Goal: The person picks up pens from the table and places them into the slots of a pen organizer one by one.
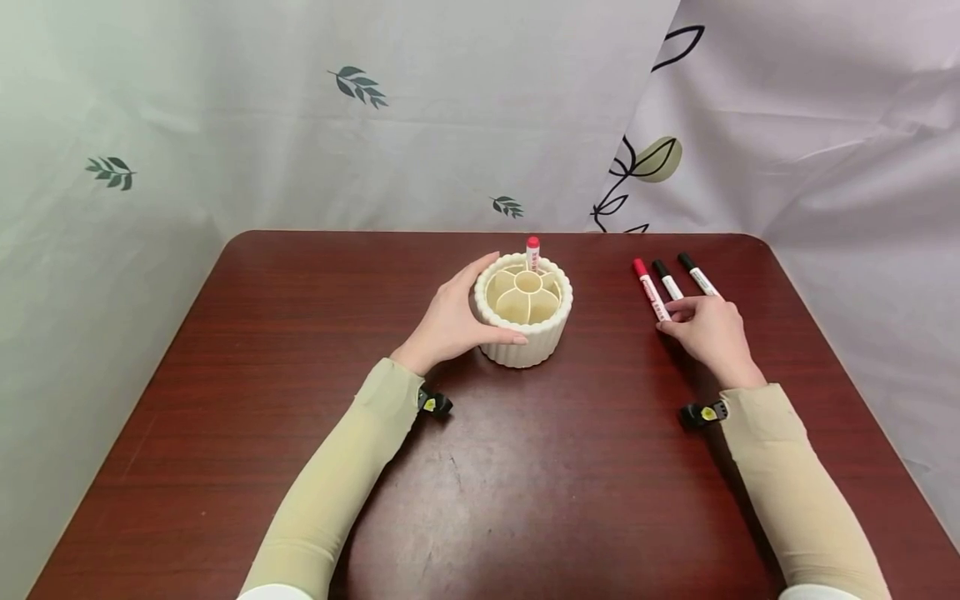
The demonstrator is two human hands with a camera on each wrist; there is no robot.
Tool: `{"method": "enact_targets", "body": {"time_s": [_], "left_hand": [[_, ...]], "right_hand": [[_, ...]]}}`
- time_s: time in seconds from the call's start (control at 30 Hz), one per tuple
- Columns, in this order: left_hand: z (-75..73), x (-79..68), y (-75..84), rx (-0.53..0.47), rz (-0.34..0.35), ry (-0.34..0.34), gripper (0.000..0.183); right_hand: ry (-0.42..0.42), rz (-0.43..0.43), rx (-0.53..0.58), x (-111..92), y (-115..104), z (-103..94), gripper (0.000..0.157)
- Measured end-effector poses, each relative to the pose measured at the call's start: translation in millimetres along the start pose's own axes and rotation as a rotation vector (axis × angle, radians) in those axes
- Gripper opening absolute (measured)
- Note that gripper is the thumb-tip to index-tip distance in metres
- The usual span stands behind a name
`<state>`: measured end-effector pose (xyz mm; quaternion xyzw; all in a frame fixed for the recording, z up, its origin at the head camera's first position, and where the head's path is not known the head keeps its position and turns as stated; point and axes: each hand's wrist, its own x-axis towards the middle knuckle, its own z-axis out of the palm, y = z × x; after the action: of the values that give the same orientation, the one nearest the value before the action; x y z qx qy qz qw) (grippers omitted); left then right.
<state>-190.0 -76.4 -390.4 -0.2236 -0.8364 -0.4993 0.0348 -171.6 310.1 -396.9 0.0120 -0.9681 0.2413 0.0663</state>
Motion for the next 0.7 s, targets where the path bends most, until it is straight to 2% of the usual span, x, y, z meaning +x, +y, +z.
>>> {"method": "enact_targets", "body": {"time_s": [0.3,0.53,0.7], "left_hand": [[0.0,-0.3,-0.3,0.003,0.006,0.002,0.118],[0.6,-0.6,-0.1,-0.011,0.006,0.003,0.119],[0.7,-0.4,-1.2,-0.009,0.006,0.004,0.119]], "right_hand": [[0.036,0.003,0.008,0,-4,-1.9,0.021],[0.138,0.001,0.11,-1,-13,-12.4,0.025],[0.135,0.003,0.205,-2,-23,-19.1,0.03]]}}
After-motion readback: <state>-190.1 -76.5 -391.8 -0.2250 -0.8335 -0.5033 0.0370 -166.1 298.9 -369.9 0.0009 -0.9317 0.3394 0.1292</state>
